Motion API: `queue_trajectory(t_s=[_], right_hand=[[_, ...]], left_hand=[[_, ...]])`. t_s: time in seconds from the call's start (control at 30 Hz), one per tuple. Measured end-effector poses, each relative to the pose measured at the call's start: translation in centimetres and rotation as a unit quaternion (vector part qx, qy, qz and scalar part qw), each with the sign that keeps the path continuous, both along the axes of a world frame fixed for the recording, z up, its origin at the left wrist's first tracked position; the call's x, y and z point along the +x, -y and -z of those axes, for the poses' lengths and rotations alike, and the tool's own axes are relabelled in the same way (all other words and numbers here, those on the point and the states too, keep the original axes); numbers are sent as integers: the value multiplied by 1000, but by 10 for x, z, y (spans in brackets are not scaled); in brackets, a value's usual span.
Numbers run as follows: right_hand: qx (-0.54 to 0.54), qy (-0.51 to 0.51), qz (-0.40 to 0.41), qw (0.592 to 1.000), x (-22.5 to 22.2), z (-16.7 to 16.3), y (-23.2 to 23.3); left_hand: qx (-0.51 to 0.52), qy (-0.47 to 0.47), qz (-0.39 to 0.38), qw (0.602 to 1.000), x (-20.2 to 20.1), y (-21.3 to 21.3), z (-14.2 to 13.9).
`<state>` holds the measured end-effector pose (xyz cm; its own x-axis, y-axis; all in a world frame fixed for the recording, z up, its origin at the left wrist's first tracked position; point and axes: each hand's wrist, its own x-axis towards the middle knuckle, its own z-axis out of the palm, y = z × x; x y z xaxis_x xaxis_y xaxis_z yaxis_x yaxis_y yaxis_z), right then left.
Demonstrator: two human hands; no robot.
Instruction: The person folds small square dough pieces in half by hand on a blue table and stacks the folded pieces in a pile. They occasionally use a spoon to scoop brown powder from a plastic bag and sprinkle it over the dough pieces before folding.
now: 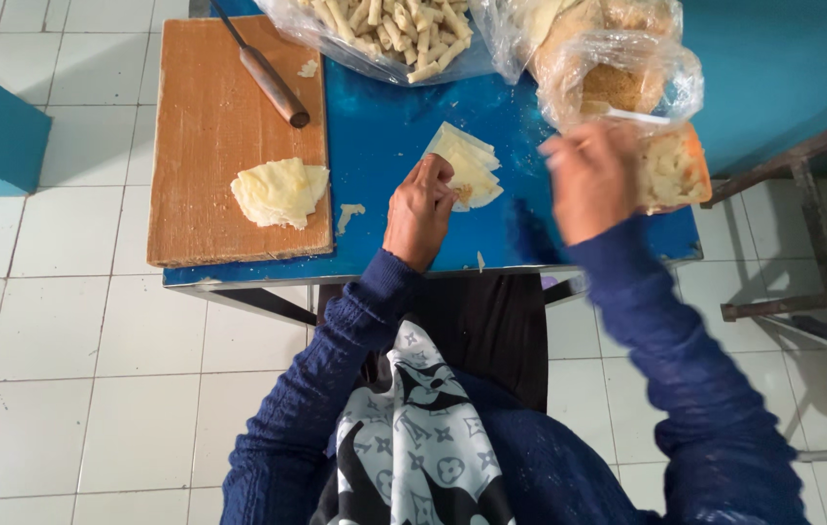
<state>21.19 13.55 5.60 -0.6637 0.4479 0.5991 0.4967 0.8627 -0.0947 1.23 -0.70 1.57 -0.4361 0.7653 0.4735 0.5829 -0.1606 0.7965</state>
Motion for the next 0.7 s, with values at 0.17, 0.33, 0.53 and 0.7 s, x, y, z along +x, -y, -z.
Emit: queue_trajectory(t_s=[0.17, 0.33, 0.53, 0.7], right_hand=[[-75, 18, -14, 997, -32, 20, 32], [-161, -26, -36, 986, -38, 22, 28], [-236, -73, -121, 961, -41, 15, 37], [-140, -10, -138, 980, -40, 10, 41]], left_hand=[[16, -6, 26, 1000, -3, 3, 3], [-5, -13, 38, 999, -2, 4, 2], [-29, -26, 44, 998, -1, 4, 1], [-30, -35, 51, 998, -2, 4, 1]])
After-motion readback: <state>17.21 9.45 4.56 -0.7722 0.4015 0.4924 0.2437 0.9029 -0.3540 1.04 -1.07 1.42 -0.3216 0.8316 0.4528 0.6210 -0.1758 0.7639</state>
